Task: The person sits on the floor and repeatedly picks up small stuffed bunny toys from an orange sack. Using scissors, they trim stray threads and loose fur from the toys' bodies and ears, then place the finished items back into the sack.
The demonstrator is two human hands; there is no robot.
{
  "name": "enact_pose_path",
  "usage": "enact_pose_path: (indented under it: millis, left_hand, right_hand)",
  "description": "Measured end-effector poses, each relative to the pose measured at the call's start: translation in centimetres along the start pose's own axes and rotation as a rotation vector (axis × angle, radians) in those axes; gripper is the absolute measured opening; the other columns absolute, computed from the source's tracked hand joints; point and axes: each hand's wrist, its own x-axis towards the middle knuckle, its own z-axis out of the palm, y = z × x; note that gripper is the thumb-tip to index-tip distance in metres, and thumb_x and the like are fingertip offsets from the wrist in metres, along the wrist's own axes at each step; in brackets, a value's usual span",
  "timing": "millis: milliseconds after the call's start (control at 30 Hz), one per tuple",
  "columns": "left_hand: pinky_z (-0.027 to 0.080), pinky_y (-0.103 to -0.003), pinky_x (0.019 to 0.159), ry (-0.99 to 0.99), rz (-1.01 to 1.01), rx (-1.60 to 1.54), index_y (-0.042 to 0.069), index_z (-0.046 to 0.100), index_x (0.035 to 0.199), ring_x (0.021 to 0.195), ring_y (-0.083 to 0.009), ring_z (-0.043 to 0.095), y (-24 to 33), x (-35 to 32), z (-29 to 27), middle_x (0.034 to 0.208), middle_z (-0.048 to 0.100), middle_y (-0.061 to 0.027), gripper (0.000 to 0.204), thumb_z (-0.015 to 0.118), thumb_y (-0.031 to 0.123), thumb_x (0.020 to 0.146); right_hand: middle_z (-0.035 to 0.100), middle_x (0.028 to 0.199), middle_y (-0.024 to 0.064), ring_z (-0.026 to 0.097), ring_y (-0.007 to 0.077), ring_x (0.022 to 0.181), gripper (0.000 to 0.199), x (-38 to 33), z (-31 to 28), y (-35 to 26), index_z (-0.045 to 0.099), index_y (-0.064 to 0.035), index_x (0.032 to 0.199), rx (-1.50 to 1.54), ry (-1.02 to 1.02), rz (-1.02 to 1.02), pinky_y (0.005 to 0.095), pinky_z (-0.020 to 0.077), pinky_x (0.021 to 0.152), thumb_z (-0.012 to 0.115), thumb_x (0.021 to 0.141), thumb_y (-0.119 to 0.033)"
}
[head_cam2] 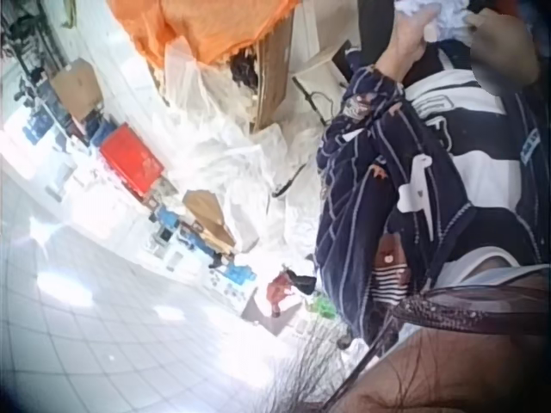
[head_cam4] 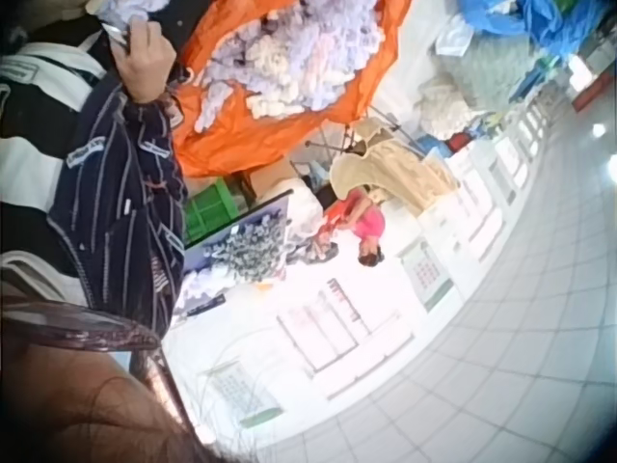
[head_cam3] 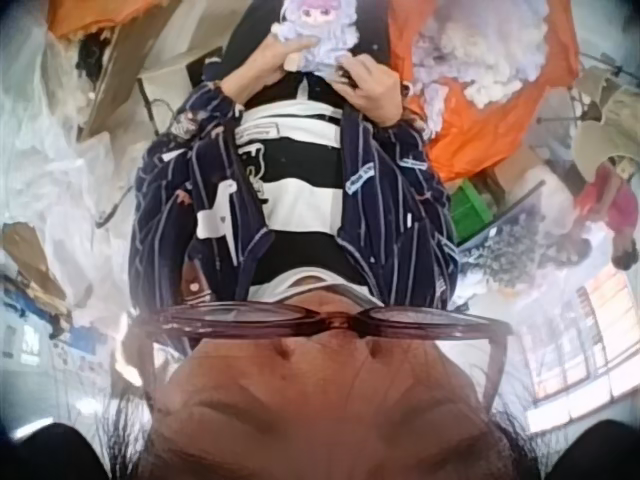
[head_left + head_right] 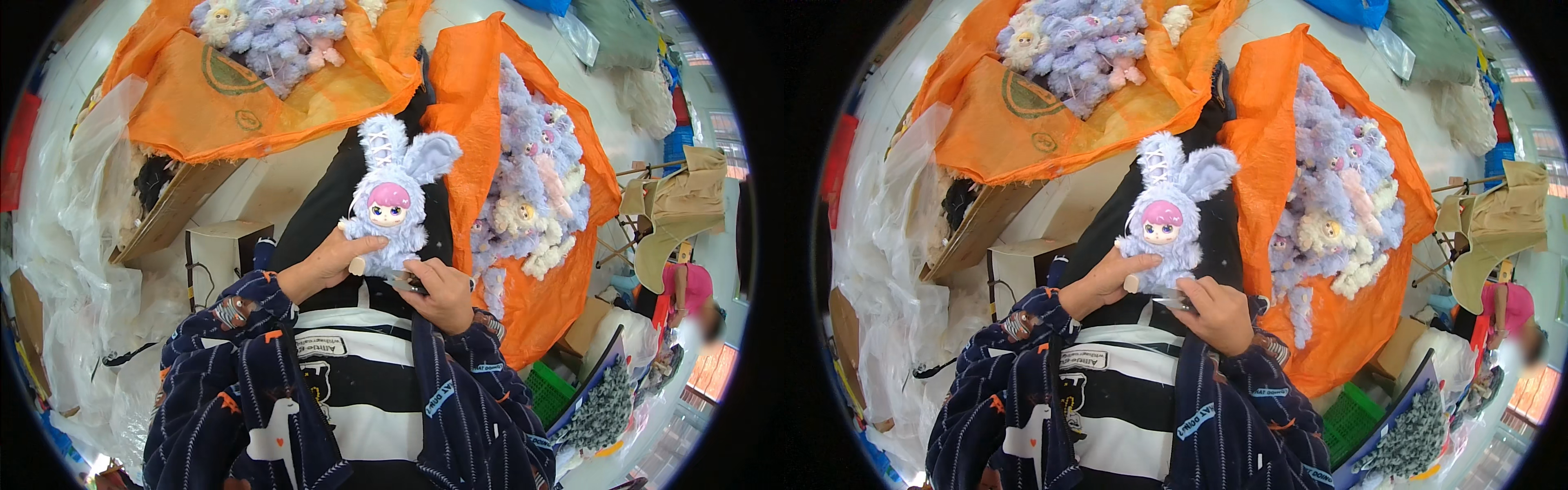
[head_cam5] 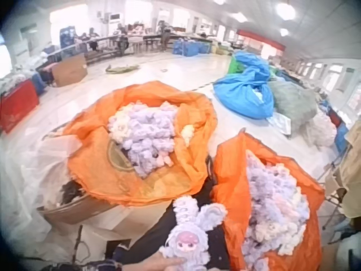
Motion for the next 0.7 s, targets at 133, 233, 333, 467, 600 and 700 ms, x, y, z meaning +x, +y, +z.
enact_pose_path:
  millis: [133, 233, 333, 467, 600, 700]
  left_hand:
    - [0.047, -0.030, 0.080, 0.045, -0.024, -0.001, 0.001, 0.049, 0.114, 0.094, -0.0161, 0.057, -0.1, 0.2, 0.0, 0.106, 0.058, -0.0086, 0.039, 0.063, 0.007, 0.078]
    - [0.047, -0.030, 0.080, 0.041, -0.001, -0.001, 0.002, 0.049, 0.114, 0.092, -0.0154, 0.057, -0.4, 0.5, 0.1, 0.104, 0.058, -0.0077, 0.039, 0.062, 0.006, 0.078]
    - [0.047, -0.029, 0.080, 0.059, 0.086, 0.006, 0.002, 0.048, 0.114, 0.092, -0.0146, 0.057, -1.0, 0.7, 0.1, 0.104, 0.058, -0.0068, 0.038, 0.061, 0.004, 0.078]
    - [0.047, -0.029, 0.080, 0.044, 0.140, -0.004, 0.003, 0.047, 0.114, 0.093, -0.0138, 0.056, -1.1, 1.0, 0.4, 0.104, 0.057, -0.0060, 0.038, 0.060, 0.004, 0.079]
    - [0.047, -0.029, 0.080, 0.069, 0.104, -0.009, 0.003, 0.046, 0.115, 0.093, -0.0138, 0.056, -1.4, 1.4, 0.2, 0.104, 0.057, -0.0062, 0.038, 0.060, 0.004, 0.080]
    - [0.047, -0.029, 0.080, 0.058, 0.081, -0.022, 0.003, 0.045, 0.116, 0.093, -0.0140, 0.056, -1.4, 1.6, 0.3, 0.104, 0.057, -0.0067, 0.040, 0.061, 0.005, 0.079]
  right_hand:
    - [0.053, 0.071, 0.0060, 0.055, 0.0225, 0.058, 0.037, 0.4, -0.4, 0.0, 0.056, -0.0060, 0.091, -0.057, -0.027, -0.012, 0.0299, 0.0423, 0.050, 0.074, 0.059, -0.013]
    - [0.054, 0.071, 0.0066, 0.055, 0.0238, 0.059, 0.035, 0.2, 0.6, 0.7, 0.056, -0.0062, 0.087, -0.071, 0.069, 0.081, 0.0314, 0.0428, 0.051, 0.074, 0.058, -0.013]
    - [0.054, 0.065, 0.0100, 0.055, 0.0273, 0.056, 0.029, 0.6, 1.5, 1.2, 0.054, -0.0051, 0.078, -0.019, 0.196, 0.234, 0.0336, 0.0429, 0.050, 0.074, 0.059, -0.014]
    - [0.050, 0.057, 0.0135, 0.050, 0.0256, 0.051, 0.024, 0.9, 2.1, 1.6, 0.049, -0.0013, 0.070, 0.103, 0.193, 0.454, 0.0321, 0.0393, 0.046, 0.069, 0.068, -0.015]
    - [0.049, 0.057, 0.0144, 0.051, 0.0257, 0.050, 0.024, 0.6, 2.3, 3.1, 0.049, -0.0002, 0.070, 0.230, 0.094, 0.618, 0.0311, 0.0391, 0.047, 0.066, 0.073, -0.018]
    - [0.052, 0.058, 0.0155, 0.055, 0.0304, 0.053, 0.023, 1.0, 1.8, 2.4, 0.052, -0.0009, 0.073, 0.172, 0.174, 0.592, 0.0322, 0.0417, 0.048, 0.066, 0.073, -0.019]
